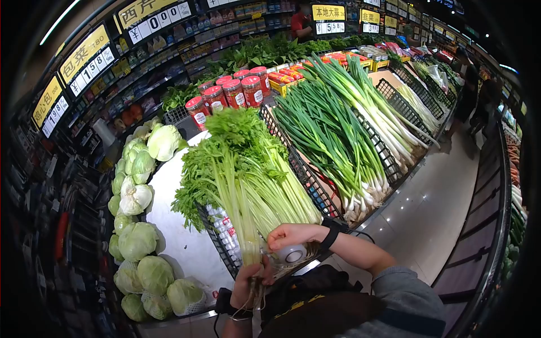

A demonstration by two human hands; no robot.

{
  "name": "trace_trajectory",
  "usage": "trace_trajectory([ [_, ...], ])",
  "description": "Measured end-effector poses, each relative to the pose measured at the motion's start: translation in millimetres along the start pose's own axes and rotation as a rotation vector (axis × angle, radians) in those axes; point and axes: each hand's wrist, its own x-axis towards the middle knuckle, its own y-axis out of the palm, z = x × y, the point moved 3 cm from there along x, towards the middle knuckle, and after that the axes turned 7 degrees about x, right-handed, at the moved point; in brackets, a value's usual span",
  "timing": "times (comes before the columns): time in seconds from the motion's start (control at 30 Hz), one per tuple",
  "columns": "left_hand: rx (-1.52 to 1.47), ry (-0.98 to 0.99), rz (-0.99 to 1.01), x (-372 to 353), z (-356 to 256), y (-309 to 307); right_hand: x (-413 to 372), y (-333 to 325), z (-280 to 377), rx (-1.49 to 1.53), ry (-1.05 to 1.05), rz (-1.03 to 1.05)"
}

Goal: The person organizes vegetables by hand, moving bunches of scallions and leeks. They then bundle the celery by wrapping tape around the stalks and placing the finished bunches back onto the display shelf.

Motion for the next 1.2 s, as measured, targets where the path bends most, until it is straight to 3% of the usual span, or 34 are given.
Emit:
trace_trajectory([
  [0.07,-0.038,-0.003,0.058,5,7,0,10,11,2,0.113,-0.078,-0.03],
  [0.13,-0.405,0.043,0.396,10,28,-9,23,12,-21,0.192,-0.066,0.017],
  [0.17,-0.403,0.041,0.39,4,30,-13,28,11,-35,0.276,-0.057,0.059],
  [0.23,0.035,-0.121,0.218,-6,36,-28,34,4,-62,0.225,-0.022,0.127],
  [0.27,0.043,-0.118,0.217,-15,35,-39,34,6,-74,0.261,-0.004,0.178],
  [0.3,0.201,-0.177,0.061,-24,36,-59,35,3,-83,0.291,0.015,0.228],
  [0.33,0.359,-0.239,-0.098,-34,37,-80,31,18,-65,0.241,0.042,0.1],
  [0.37,0.515,-0.304,-0.26,-43,38,-93,34,24,-56,0.243,0.035,0.101],
  [0.4,0.52,-0.307,-0.26,-46,44,-95,39,27,-48,-0.146,0.036,0.069],
  [0.43,0.556,-0.217,-0.324,-48,49,-94,45,29,-45,-0.533,0.041,0.034],
  [0.5,0.582,-0.13,-0.387,-46,67,-90,60,40,-52,-0.574,-0.027,0.012],
  [0.57,0.608,0.008,-0.579,-37,81,-89,65,53,-43,-0.717,0.048,-0.026],
  [0.63,0.503,0.074,-0.594,-39,83,-80,65,52,-41,-0.673,0.161,0.033],
  [0.7,0.159,0.031,-0.519,-47,75,-69,54,48,-38,-0.363,-0.035,0.252],
  [0.73,0.116,-0.022,-0.442,-54,58,-59,53,47,-30,-0.216,0.043,0.3],
  [0.83,0.024,0.068,-0.228,-65,20,-31,50,57,10,-0.19,0.092,0.255],
  [0.9,0.061,0.094,-0.154,-59,2,-9,60,64,9,-0.164,0.015,0.206],
  [0.97,-0.128,0.171,0.094,-53,-4,2,68,67,8,0.102,-0.016,0.235],
  [1.0,-0.309,0.149,0.227,-46,10,-11,63,67,22,0.004,-0.016,0.229],
  [1.1,-0.252,-0.005,0.163,-31,38,-36,58,45,-4,-0.095,0.099,0.242],
  [1.17,0.181,-0.17,0.139,-31,42,-77,47,32,-41,0.001,0.152,0.078],
  [1.2,0.411,-0.317,-0.012,-23,66,-128,39,29,-54,0.12,0.16,0.002],
])
